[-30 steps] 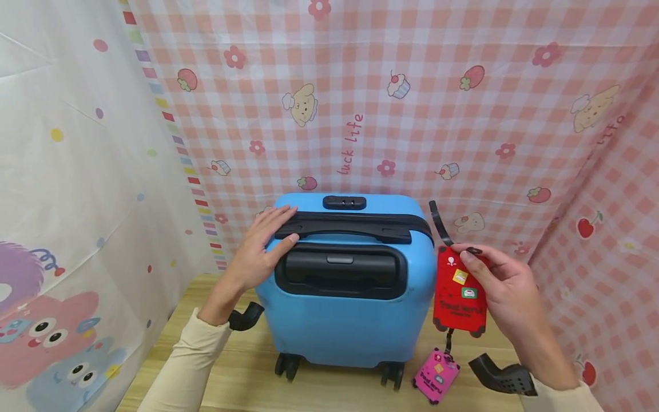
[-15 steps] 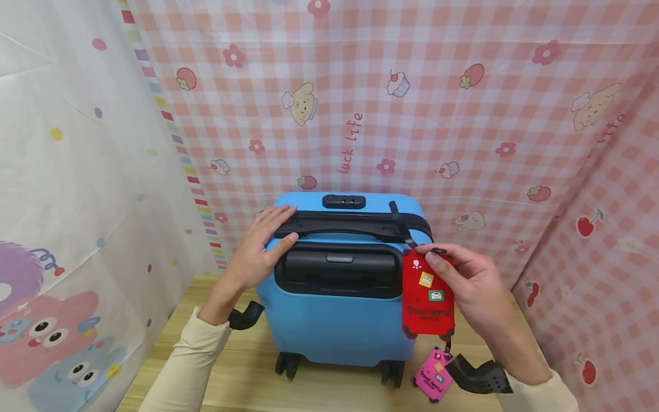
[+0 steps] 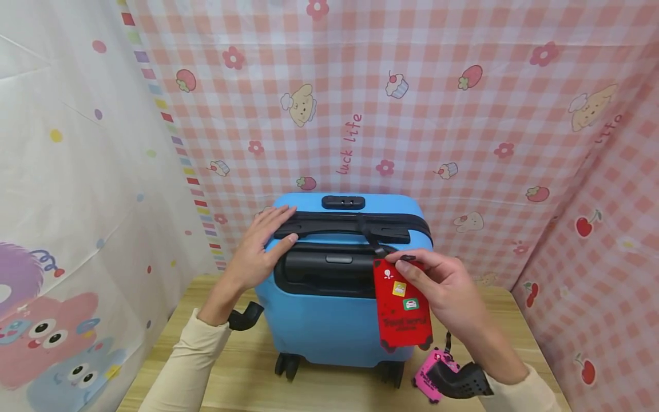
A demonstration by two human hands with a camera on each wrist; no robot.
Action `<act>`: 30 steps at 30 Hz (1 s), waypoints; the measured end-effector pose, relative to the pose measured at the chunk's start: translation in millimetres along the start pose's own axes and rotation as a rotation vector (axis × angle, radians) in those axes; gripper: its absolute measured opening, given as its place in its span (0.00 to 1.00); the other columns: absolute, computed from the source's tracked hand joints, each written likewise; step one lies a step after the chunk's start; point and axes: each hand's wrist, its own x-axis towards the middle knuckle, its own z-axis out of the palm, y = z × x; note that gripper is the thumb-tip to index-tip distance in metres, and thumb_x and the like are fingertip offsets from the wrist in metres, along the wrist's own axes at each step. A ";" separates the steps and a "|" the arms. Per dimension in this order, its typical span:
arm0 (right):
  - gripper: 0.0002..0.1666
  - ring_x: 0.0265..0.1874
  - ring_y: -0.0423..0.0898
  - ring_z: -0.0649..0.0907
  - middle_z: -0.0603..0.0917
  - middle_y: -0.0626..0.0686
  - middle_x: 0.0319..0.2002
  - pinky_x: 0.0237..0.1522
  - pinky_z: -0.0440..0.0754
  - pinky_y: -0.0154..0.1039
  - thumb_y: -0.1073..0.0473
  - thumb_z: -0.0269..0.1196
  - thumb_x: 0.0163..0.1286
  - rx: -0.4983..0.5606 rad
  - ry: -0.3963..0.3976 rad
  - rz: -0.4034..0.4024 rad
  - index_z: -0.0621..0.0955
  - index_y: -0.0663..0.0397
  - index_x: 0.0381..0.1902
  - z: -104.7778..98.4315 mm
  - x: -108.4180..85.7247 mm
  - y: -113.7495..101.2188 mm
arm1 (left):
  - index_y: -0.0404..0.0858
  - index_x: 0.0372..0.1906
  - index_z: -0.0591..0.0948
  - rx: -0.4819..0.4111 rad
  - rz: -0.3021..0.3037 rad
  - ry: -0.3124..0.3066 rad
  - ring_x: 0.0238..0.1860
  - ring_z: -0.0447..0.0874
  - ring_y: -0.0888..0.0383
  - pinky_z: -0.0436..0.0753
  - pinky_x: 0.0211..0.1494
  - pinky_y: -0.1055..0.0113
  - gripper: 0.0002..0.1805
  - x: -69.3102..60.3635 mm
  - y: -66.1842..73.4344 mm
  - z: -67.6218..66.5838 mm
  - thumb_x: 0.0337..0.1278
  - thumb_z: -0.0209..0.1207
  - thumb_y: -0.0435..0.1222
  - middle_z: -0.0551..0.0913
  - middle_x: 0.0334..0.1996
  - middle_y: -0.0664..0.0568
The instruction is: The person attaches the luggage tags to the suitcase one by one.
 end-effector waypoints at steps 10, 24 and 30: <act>0.15 0.36 0.49 0.85 0.84 0.49 0.46 0.34 0.88 0.44 0.64 0.52 0.78 -0.069 -0.022 0.060 0.81 0.55 0.56 13.2 3.0 -3.1 | 0.51 0.75 0.66 -0.002 0.005 0.004 0.77 0.51 0.47 0.53 0.74 0.38 0.31 -0.6 0.9 -0.4 0.70 0.52 0.52 0.63 0.75 0.50; 0.15 0.29 0.52 0.87 0.86 0.52 0.40 0.30 0.87 0.48 0.63 0.52 0.78 -0.042 -0.112 0.076 0.81 0.55 0.55 24.5 7.9 -3.4 | 0.51 0.74 0.66 0.005 0.009 0.009 0.77 0.52 0.48 0.53 0.74 0.38 0.31 -0.2 1.4 -1.2 0.69 0.52 0.52 0.63 0.75 0.50; 0.14 0.27 0.52 0.87 0.86 0.54 0.39 0.29 0.87 0.49 0.61 0.53 0.78 -0.013 -0.124 0.118 0.81 0.56 0.55 30.2 10.5 -2.5 | 0.51 0.74 0.67 -0.001 0.008 0.011 0.77 0.52 0.48 0.52 0.74 0.38 0.31 0.3 0.1 -0.3 0.70 0.52 0.52 0.63 0.75 0.50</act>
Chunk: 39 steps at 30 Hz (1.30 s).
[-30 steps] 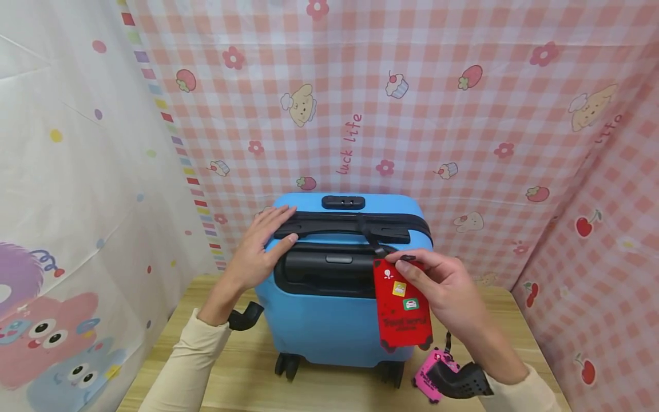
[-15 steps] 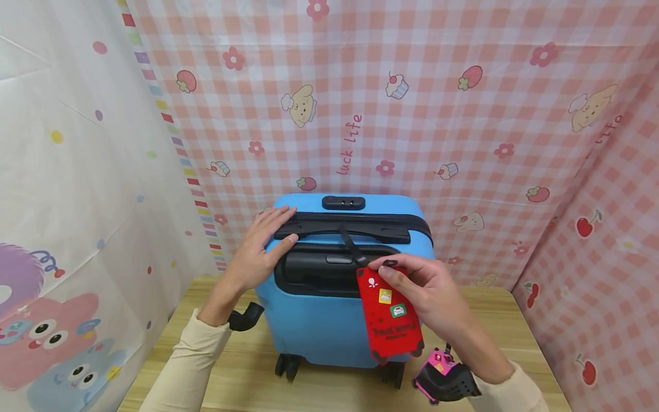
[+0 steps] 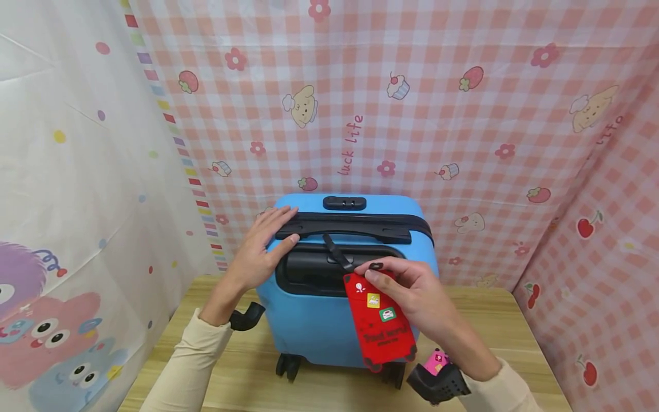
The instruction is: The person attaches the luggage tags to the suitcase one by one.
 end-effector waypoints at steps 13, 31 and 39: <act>0.21 0.34 0.53 0.87 0.83 0.59 0.45 0.36 0.88 0.49 0.53 0.57 0.76 0.031 0.047 0.138 0.79 0.61 0.58 11.1 8.8 -3.4 | 0.52 0.75 0.66 -0.009 -0.012 -0.011 0.77 0.50 0.48 0.52 0.75 0.38 0.31 -0.2 -0.5 2.2 0.70 0.51 0.52 0.62 0.75 0.50; 0.22 0.38 0.52 0.86 0.84 0.59 0.49 0.40 0.87 0.45 0.51 0.59 0.75 0.047 0.118 0.115 0.80 0.59 0.60 32.7 26.1 -9.1 | 0.48 0.73 0.69 -0.014 -0.020 -0.025 0.77 0.51 0.47 0.53 0.75 0.39 0.30 3.7 1.1 -1.7 0.71 0.51 0.52 0.63 0.75 0.49; 0.23 0.40 0.52 0.86 0.84 0.59 0.52 0.43 0.87 0.43 0.52 0.60 0.74 0.078 0.145 0.126 0.80 0.61 0.60 39.8 24.4 -11.9 | 0.46 0.72 0.71 -0.001 -0.014 -0.024 0.74 0.56 0.46 0.59 0.73 0.39 0.30 4.8 6.7 -6.5 0.69 0.55 0.51 0.63 0.73 0.45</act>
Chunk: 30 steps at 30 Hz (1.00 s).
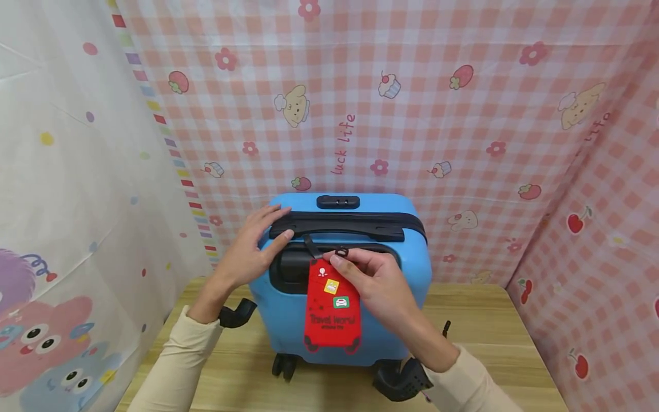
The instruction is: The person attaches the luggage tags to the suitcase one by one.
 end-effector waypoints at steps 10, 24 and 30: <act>0.22 0.37 0.51 0.87 0.85 0.59 0.44 0.42 0.87 0.42 0.51 0.61 0.73 -0.009 0.043 0.006 0.82 0.60 0.56 8.8 -3.8 0.4 | 0.46 0.67 0.76 0.077 0.093 0.027 0.62 0.65 0.49 0.64 0.66 0.45 0.31 6.9 12.7 -0.9 0.61 0.61 0.53 0.78 0.54 0.48; 0.21 0.39 0.52 0.86 0.85 0.59 0.47 0.43 0.87 0.43 0.53 0.61 0.73 0.013 -0.006 -0.003 0.81 0.60 0.58 14.6 -2.1 0.6 | 0.50 0.59 0.81 0.114 0.039 -0.086 0.58 0.67 0.54 0.60 0.56 0.48 0.28 16.5 22.7 -1.8 0.56 0.65 0.57 0.78 0.54 0.52; 0.18 0.37 0.52 0.87 0.86 0.58 0.44 0.41 0.87 0.44 0.54 0.60 0.74 -0.013 -0.036 -0.022 0.83 0.61 0.51 13.8 2.1 -1.6 | 0.49 0.57 0.83 0.067 0.034 -0.133 0.55 0.67 0.55 0.59 0.52 0.51 0.26 21.0 23.2 -4.6 0.56 0.67 0.54 0.80 0.51 0.53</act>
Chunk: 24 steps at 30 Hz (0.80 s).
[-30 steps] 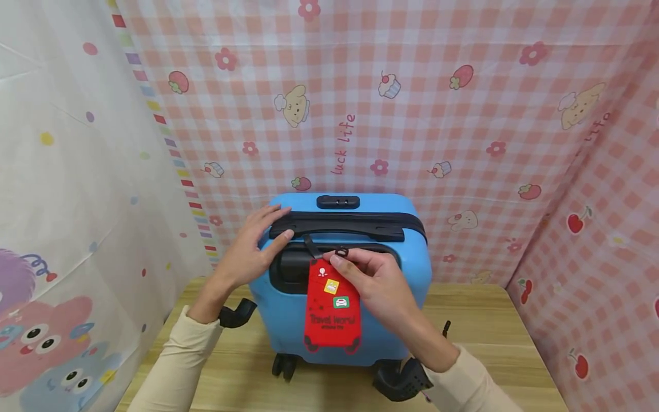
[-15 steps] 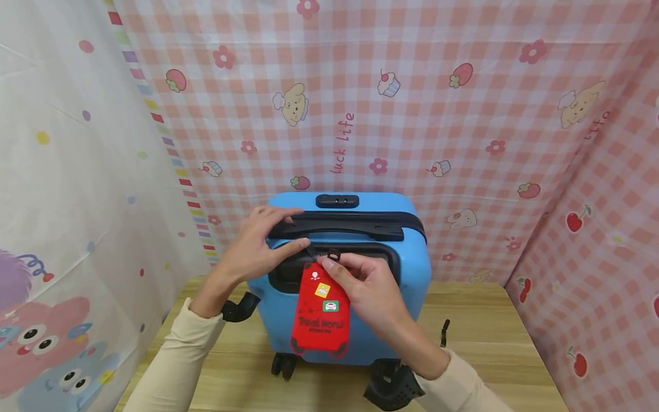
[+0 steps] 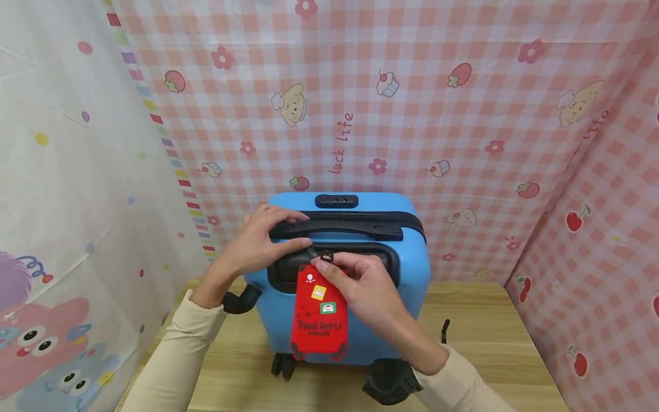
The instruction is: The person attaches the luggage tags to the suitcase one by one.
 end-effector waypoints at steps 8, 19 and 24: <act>0.19 0.38 0.51 0.85 0.86 0.58 0.46 0.40 0.87 0.42 0.55 0.61 0.73 -0.092 -0.057 -0.026 0.83 0.61 0.55 -2.3 5.4 -0.8 | 0.48 0.52 0.85 -0.045 -0.048 -0.050 0.54 0.69 0.55 0.58 0.53 0.50 0.21 6.7 4.6 -4.7 0.56 0.67 0.51 0.81 0.45 0.54; 0.14 0.28 0.51 0.86 0.87 0.53 0.33 0.33 0.86 0.43 0.50 0.60 0.74 -0.263 -0.162 -0.034 0.86 0.51 0.48 -14.8 17.8 -13.6 | 0.49 0.51 0.86 -0.032 -0.084 -0.073 0.55 0.67 0.55 0.56 0.55 0.48 0.17 12.4 7.9 -4.4 0.59 0.66 0.48 0.81 0.43 0.53; 0.13 0.27 0.50 0.86 0.87 0.54 0.31 0.33 0.86 0.43 0.57 0.59 0.75 -0.293 -0.244 -0.124 0.85 0.57 0.47 -22.0 29.4 -17.8 | 0.48 0.50 0.86 -0.044 -0.053 -0.065 0.55 0.71 0.54 0.59 0.56 0.47 0.15 14.3 8.1 -4.9 0.59 0.66 0.46 0.84 0.42 0.53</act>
